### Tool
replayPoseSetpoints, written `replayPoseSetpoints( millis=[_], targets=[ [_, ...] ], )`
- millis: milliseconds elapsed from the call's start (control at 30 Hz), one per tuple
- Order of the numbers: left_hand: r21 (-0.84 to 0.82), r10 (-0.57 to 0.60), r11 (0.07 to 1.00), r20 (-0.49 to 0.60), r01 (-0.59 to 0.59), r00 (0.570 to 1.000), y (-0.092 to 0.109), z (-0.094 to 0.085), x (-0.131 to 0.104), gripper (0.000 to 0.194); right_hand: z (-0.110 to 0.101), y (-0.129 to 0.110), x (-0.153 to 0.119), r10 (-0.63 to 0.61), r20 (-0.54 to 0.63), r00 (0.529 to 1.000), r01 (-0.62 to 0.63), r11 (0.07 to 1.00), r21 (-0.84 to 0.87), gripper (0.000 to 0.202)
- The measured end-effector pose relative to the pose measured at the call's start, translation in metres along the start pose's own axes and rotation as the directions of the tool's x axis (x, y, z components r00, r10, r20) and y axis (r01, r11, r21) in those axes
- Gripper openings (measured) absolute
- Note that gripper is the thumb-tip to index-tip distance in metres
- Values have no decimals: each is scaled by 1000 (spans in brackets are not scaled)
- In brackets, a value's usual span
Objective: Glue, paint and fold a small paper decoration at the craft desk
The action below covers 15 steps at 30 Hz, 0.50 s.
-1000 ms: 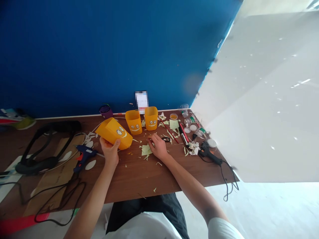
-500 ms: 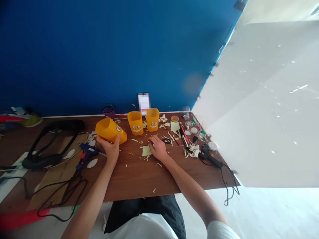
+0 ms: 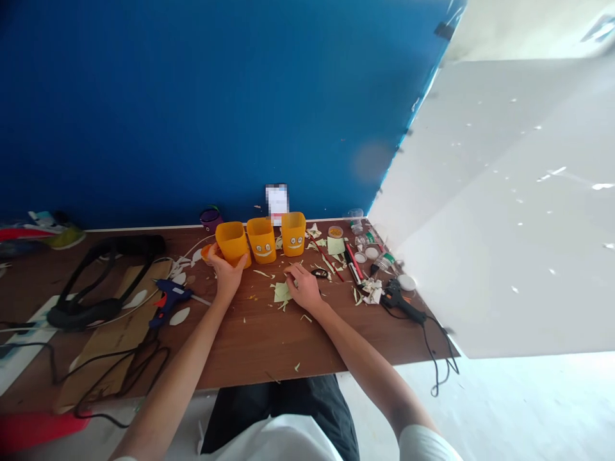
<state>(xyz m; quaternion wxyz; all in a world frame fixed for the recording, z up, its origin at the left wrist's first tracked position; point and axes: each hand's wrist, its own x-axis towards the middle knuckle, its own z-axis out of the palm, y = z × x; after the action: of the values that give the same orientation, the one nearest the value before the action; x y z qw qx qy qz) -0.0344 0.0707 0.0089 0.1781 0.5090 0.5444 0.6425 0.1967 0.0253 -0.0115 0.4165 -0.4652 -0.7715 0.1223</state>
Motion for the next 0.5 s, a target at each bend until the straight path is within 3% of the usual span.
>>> replayPoseSetpoints(
  millis=[133, 233, 267, 333, 400, 500],
  targets=[
    [121, -18, 993, 64, 11, 998, 7, -33, -10, 101, -2, -1, 0, 4, 3, 1000, -4, 1000, -1, 20],
    [346, 64, 933, 119, -102, 991, 17, -79, -21, 72, -3, -2, 0, 2, 24, 1000, -2, 1000, 3, 20],
    [458, 74, 880, 126, -124, 989, 19, -95, -23, 55, -3, -2, 0, 2, 29, 1000, -3, 1000, 7, 20],
    [691, 43, 721, 21, -45, 999, 19, -125, -28, 37, -3, -2, 0, 9, 30, 1000, -9, 1000, 13, 20],
    [823, -45, 563, -64, 78, 997, 14, -148, -30, 38, -3, -2, -1, 18, 30, 999, -19, 1000, 17, 20],
    [909, -165, 391, -81, 141, 983, 4, -165, -30, 49, -2, -1, -1, 28, 29, 999, -29, 999, 19, 20]
  ],
)
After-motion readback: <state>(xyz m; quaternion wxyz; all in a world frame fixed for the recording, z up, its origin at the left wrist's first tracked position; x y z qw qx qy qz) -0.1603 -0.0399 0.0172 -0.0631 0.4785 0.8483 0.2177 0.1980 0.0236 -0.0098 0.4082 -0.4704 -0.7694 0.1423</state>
